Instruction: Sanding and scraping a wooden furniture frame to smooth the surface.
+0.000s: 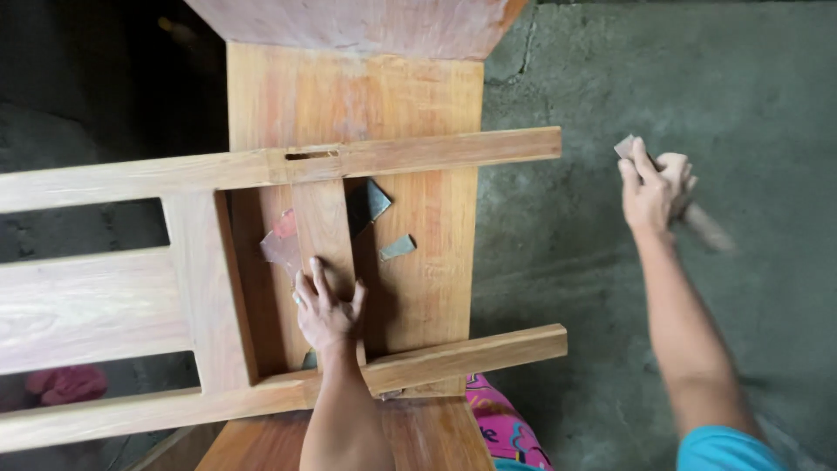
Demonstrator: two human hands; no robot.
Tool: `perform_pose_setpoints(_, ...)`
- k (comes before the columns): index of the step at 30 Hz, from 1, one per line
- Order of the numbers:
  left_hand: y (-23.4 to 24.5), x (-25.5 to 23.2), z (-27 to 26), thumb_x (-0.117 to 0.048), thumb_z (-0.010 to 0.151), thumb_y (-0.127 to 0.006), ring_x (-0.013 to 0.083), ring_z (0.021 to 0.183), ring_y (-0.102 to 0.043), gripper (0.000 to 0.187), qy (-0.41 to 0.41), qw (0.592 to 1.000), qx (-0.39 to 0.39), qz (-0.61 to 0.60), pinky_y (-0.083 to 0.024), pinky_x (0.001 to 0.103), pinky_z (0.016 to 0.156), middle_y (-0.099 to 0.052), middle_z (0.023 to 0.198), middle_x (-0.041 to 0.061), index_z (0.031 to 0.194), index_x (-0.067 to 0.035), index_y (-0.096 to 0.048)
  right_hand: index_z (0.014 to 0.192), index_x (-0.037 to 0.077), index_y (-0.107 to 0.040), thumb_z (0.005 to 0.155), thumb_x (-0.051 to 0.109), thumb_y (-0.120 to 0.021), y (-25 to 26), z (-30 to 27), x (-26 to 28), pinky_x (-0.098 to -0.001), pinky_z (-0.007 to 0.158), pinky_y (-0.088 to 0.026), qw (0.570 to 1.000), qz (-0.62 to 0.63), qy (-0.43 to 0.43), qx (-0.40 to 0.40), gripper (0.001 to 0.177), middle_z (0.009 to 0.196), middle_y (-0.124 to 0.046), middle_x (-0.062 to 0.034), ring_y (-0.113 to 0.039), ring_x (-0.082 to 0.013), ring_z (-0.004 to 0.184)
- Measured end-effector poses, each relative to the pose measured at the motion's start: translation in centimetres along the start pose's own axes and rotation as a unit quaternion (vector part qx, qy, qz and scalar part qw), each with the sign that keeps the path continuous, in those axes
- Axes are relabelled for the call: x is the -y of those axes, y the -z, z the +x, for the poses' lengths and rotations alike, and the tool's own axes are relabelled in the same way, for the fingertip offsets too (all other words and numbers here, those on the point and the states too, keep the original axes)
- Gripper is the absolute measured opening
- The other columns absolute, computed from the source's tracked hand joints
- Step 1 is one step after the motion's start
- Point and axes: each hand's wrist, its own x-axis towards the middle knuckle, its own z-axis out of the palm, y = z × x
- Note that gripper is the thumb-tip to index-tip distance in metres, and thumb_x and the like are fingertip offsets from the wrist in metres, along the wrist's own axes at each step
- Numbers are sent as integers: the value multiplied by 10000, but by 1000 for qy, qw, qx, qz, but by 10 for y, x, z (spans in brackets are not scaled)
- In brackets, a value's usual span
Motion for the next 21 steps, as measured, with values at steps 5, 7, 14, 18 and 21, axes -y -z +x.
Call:
perform_pose_setpoints(5, 7, -3, 3, -481, 645, -558, 374, 956, -453, 767, -9, 1000, 19, 4, -461, 407, 678, -369, 1189, 193, 1274, -109, -327, 1276, 145, -402, 849, 98, -535, -32, -10, 56, -322, 678, -366, 979, 140, -146, 20, 450, 895, -362, -119, -370, -235, 753)
perform_pose_setpoints(7, 8, -3, 3, -461, 640, -574, 350, 924, -468, 752, -35, 999, -10, 8, -472, 383, 637, -388, 1158, 189, 1254, -86, -355, 1306, 247, -338, 903, 196, -487, -51, -21, 73, -289, 672, -376, 954, 158, -242, 78, 433, 926, -340, -85, -363, -190, 771)
perform_pose_setpoints(14, 3, 0, 1, -489, 642, -557, 369, 970, -443, 788, -16, 1000, 25, 0, -452, 394, 718, -358, 1194, 205, 1283, -98, -318, 1227, 69, -429, 867, 225, -471, -105, -37, 121, -310, 669, -385, 930, 220, -293, -29, 394, 831, -448, -165, -431, -253, 695)
perform_pose_setpoints(18, 13, -4, 2, -436, 629, -574, 377, 965, -449, 756, 7, 999, 21, -32, -458, 414, 701, -370, 1206, 200, 1269, -120, -325, 1302, 136, -324, 884, 238, -406, -129, -36, 140, -404, 587, -407, 945, 126, -302, -5, 438, 857, -457, -235, -473, -369, 626)
perform_pose_setpoints(21, 10, -2, 2, -465, 638, -566, 385, 946, -459, 776, -1, 999, 24, -36, -447, 417, 717, -385, 1200, 226, 1278, -108, -312, 1333, 151, -234, 905, 263, -363, -111, -27, 159, -436, 531, -406, 944, 54, -323, 37, 460, 877, -462, -210, -489, -377, 622)
